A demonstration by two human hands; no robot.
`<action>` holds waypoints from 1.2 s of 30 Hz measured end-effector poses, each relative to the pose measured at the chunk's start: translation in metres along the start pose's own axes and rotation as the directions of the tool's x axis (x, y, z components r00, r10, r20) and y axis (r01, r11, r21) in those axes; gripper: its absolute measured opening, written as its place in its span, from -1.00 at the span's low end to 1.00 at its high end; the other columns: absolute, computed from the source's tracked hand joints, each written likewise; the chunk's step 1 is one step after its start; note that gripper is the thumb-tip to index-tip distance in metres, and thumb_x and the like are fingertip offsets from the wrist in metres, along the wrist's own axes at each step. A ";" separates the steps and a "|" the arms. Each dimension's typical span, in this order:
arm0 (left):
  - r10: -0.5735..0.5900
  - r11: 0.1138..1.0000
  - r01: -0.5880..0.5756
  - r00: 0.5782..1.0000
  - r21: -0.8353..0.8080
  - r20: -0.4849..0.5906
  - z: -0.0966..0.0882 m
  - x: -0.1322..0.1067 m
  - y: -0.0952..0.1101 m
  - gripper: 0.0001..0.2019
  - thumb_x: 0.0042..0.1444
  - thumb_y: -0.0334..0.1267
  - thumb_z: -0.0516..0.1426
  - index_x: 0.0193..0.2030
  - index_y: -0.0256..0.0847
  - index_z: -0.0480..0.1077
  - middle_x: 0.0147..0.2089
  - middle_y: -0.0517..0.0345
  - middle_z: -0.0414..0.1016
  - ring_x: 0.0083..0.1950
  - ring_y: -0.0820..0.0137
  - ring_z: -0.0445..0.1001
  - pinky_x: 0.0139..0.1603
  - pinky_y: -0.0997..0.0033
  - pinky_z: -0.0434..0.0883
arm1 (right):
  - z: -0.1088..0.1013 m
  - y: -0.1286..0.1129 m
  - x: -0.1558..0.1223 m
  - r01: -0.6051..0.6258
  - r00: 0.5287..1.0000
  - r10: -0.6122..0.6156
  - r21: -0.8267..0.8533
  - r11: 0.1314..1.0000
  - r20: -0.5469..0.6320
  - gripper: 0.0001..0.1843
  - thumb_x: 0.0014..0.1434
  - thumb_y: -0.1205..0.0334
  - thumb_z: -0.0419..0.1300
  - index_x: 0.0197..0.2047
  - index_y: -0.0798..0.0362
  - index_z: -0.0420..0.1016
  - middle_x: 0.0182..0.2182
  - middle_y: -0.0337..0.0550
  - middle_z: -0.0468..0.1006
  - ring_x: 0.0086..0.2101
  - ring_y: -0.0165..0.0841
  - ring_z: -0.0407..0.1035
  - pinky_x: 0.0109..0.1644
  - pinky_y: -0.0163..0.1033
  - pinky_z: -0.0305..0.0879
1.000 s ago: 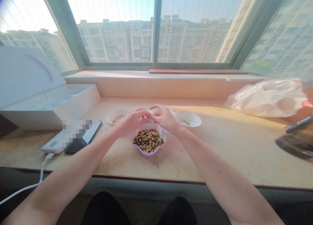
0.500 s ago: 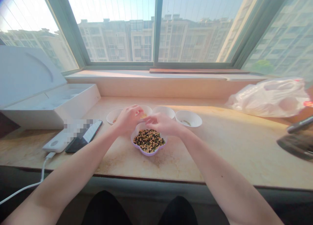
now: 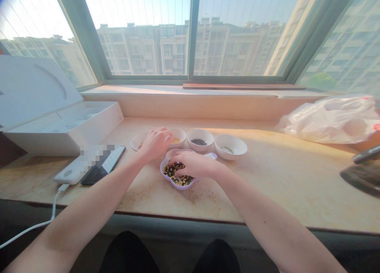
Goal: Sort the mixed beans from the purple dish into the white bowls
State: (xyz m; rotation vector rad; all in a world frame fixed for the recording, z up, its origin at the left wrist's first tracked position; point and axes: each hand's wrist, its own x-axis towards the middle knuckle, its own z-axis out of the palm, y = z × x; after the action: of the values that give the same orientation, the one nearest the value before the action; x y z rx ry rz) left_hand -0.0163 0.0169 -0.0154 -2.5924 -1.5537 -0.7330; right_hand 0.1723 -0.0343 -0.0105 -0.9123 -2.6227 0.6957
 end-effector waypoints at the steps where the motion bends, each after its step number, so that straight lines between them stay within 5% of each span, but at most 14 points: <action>1: 0.005 1.000 -0.005 1.000 -0.012 -0.001 0.000 0.000 0.000 -0.68 0.39 -0.27 0.01 -0.13 -0.21 0.61 -0.01 -0.06 0.60 0.01 0.17 0.52 0.12 0.12 0.35 | 0.001 0.001 0.000 -0.004 1.000 0.004 -0.008 1.000 0.000 -0.79 0.07 0.33 0.40 -0.18 -0.03 0.71 -0.15 -0.08 0.68 -0.05 -0.03 0.52 0.11 0.02 0.41; 8: 0.025 0.999 -0.026 0.999 -0.047 -0.022 0.001 -0.001 0.001 -0.70 0.37 -0.29 0.02 -0.17 -0.20 0.61 -0.03 -0.04 0.61 -0.01 0.18 0.53 0.12 0.12 0.35 | 0.007 0.007 -0.001 -0.072 0.996 0.073 0.016 0.997 -0.050 -0.83 0.14 0.33 0.29 -0.32 -0.10 0.72 -0.30 -0.19 0.72 -0.23 -0.12 0.56 -0.12 -0.10 0.46; 18: 0.021 0.998 -0.023 0.999 -0.065 -0.024 0.001 0.000 -0.002 -0.70 0.38 -0.28 0.02 -0.17 -0.21 0.60 -0.03 -0.03 0.61 0.00 0.16 0.54 0.11 0.07 0.36 | 0.002 0.008 -0.002 -0.083 0.990 0.091 0.077 0.994 -0.107 -0.84 0.08 0.37 0.32 -0.42 -0.07 0.70 -0.36 -0.19 0.71 -0.32 -0.17 0.56 -0.13 -0.09 0.43; 23: 0.054 0.990 -0.058 0.998 -0.130 -0.034 0.000 -0.001 0.002 -0.73 0.37 -0.29 0.06 -0.15 -0.21 0.61 -0.04 -0.01 0.62 -0.02 0.21 0.55 0.09 0.15 0.38 | -0.004 0.006 -0.003 -0.138 0.980 0.160 0.175 0.975 -0.118 -0.89 0.16 0.19 0.33 -0.38 -0.06 0.69 -0.36 -0.19 0.70 -0.31 -0.22 0.53 -0.19 -0.15 0.41; 30: 0.112 0.964 -0.118 0.993 -0.238 -0.039 -0.003 -0.003 0.007 -0.71 0.37 -0.30 0.05 -0.29 -0.22 0.57 -0.21 0.06 0.60 -0.21 0.31 0.52 -0.13 0.32 0.40 | -0.018 0.017 -0.005 -0.252 0.906 0.365 0.420 0.872 -0.213 -0.52 0.22 -0.23 0.25 -0.35 0.06 0.61 -0.58 -0.24 0.46 -0.54 -0.40 0.28 -0.47 -0.28 0.16; 36: 0.293 0.935 -0.274 0.954 -0.228 0.056 -0.014 -0.012 0.018 -0.75 0.33 -0.37 0.09 -0.32 -0.20 0.56 -0.25 0.12 0.60 -0.21 0.35 0.53 -0.14 0.38 0.39 | -0.048 0.031 -0.018 -0.444 0.750 0.388 0.027 0.896 -0.535 -0.67 0.28 -0.01 0.21 -0.32 0.04 0.65 -0.36 -0.09 0.67 -0.34 -0.25 0.47 -0.22 -0.19 0.28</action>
State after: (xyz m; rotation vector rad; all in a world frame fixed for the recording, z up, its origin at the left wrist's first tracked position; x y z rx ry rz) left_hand -0.0109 -0.0056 -0.0042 -2.9584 -1.1318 -0.8088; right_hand 0.2208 -0.0078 0.0116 -1.5062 -1.9852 0.3255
